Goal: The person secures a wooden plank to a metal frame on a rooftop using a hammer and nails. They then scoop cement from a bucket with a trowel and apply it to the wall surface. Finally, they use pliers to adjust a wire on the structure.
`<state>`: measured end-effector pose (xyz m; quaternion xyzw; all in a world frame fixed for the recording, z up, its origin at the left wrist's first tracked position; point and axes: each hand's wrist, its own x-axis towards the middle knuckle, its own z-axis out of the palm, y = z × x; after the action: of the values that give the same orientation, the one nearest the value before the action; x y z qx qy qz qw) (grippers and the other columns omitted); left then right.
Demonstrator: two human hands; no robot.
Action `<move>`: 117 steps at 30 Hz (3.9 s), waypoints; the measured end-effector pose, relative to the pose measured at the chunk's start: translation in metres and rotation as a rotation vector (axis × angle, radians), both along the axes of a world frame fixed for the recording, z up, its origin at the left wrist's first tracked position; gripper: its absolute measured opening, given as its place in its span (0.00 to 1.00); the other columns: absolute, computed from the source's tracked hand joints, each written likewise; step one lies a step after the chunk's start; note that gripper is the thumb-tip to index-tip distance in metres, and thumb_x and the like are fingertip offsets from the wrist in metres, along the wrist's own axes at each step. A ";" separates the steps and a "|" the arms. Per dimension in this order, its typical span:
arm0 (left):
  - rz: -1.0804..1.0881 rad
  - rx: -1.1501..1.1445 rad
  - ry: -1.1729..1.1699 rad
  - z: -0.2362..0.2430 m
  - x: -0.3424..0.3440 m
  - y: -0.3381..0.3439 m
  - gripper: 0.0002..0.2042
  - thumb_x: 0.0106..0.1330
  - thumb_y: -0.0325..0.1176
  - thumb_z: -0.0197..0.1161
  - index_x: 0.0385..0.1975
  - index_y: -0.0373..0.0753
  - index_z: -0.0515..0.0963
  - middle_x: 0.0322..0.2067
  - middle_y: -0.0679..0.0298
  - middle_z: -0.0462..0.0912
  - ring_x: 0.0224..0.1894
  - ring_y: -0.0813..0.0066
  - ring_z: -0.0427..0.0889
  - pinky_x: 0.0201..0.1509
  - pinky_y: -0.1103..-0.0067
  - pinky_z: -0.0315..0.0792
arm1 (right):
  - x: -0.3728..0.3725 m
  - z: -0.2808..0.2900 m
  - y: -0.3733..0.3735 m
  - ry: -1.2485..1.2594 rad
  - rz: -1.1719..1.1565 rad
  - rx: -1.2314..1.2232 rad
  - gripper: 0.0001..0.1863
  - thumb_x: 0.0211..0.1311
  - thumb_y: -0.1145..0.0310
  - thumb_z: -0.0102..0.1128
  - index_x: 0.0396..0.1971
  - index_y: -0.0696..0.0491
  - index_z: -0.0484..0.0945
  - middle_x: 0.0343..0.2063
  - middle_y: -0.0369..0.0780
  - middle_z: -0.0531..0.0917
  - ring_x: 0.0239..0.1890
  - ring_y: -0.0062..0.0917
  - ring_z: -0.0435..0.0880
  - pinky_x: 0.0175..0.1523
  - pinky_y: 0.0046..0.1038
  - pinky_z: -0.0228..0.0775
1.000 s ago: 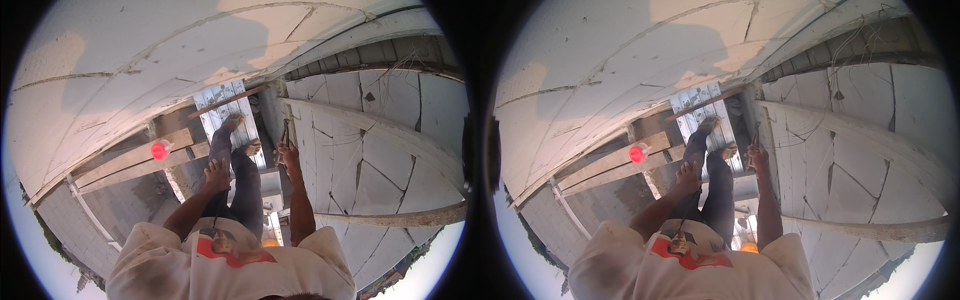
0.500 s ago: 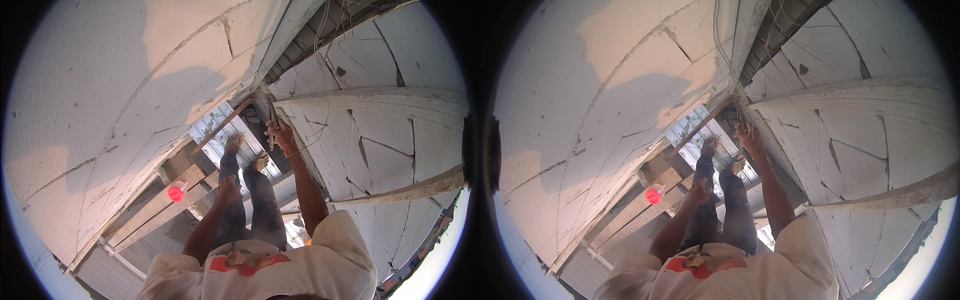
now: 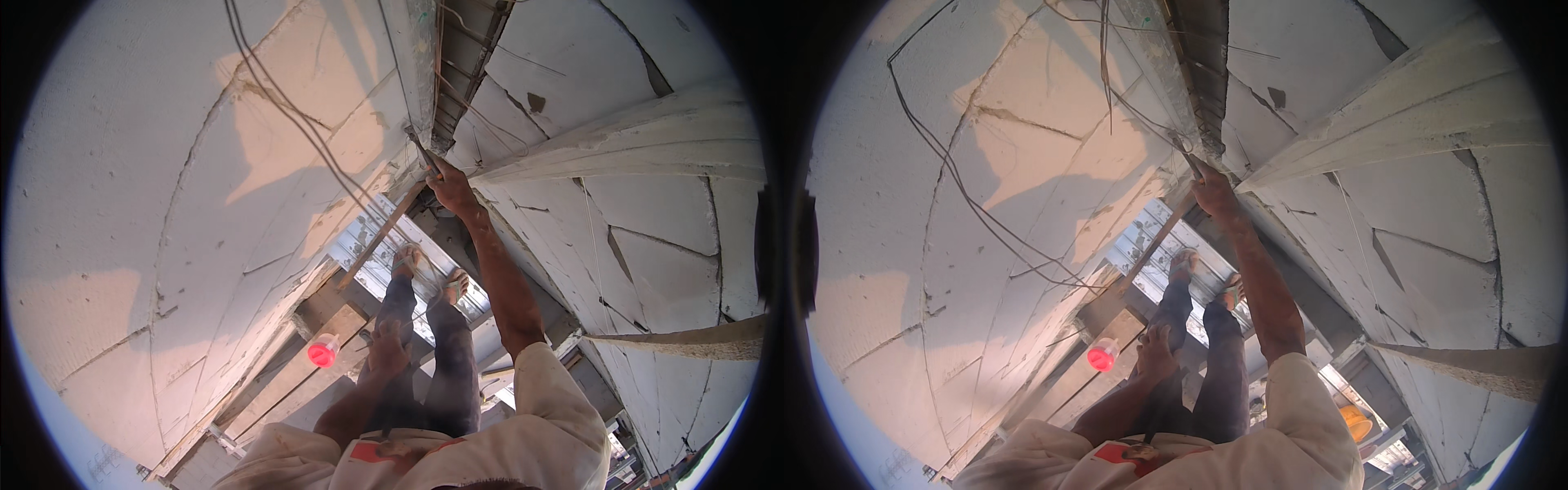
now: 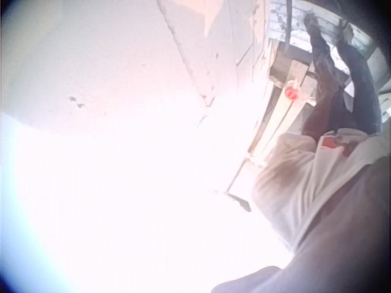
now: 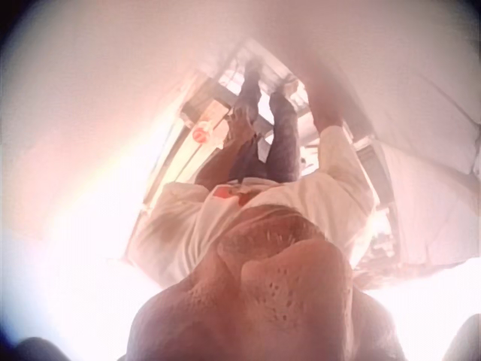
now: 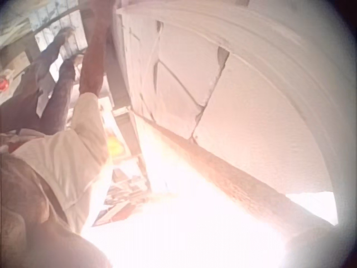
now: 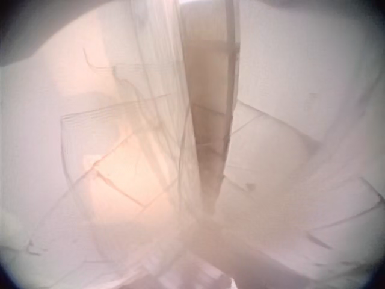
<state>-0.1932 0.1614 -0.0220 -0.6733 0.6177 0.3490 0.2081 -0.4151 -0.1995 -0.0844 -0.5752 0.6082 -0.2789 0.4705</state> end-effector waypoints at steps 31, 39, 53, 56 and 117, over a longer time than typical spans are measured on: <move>-0.041 0.003 -0.029 -0.017 0.007 0.004 0.36 0.65 0.50 0.67 0.71 0.43 0.65 0.69 0.46 0.65 0.68 0.41 0.68 0.66 0.50 0.69 | 0.006 -0.013 -0.024 0.315 0.037 0.028 0.32 0.61 0.45 0.73 0.40 0.65 0.83 0.30 0.57 0.88 0.39 0.48 0.91 0.49 0.43 0.82; 0.001 -0.019 0.004 -0.019 0.008 0.008 0.36 0.65 0.49 0.65 0.71 0.43 0.65 0.70 0.45 0.64 0.69 0.41 0.67 0.67 0.49 0.68 | 0.071 0.018 0.002 -1.055 -0.131 0.760 0.18 0.69 0.53 0.68 0.25 0.43 0.70 0.16 0.24 0.68 0.14 0.15 0.65 0.22 0.26 0.62; 0.019 -0.031 -0.022 -0.015 0.004 0.005 0.35 0.65 0.49 0.68 0.70 0.43 0.67 0.66 0.51 0.67 0.66 0.44 0.69 0.65 0.51 0.70 | 0.049 -0.008 0.015 0.358 -0.353 -0.088 0.22 0.61 0.68 0.68 0.52 0.55 0.71 0.31 0.46 0.84 0.31 0.44 0.87 0.31 0.42 0.80; 0.040 -0.084 -0.028 -0.024 0.005 0.011 0.35 0.65 0.48 0.68 0.70 0.43 0.66 0.66 0.52 0.67 0.67 0.44 0.69 0.66 0.50 0.69 | 0.046 -0.005 0.017 0.349 -0.200 -0.105 0.19 0.62 0.71 0.65 0.53 0.51 0.74 0.35 0.46 0.86 0.32 0.47 0.88 0.34 0.44 0.81; -1.474 -0.740 -0.602 0.129 -0.111 -0.505 0.20 0.69 0.33 0.62 0.61 0.42 0.79 0.59 0.62 0.82 0.69 0.62 0.73 0.76 0.65 0.55 | -0.040 0.138 0.600 -0.308 -0.871 1.028 0.21 0.64 0.72 0.60 0.58 0.56 0.76 0.37 0.44 0.88 0.35 0.37 0.92 0.38 0.40 0.87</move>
<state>-0.3040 -0.3435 0.1067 -0.1905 0.8878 -0.2895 0.3028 -0.4555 0.4003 0.0536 0.0639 0.7652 -0.1973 0.6095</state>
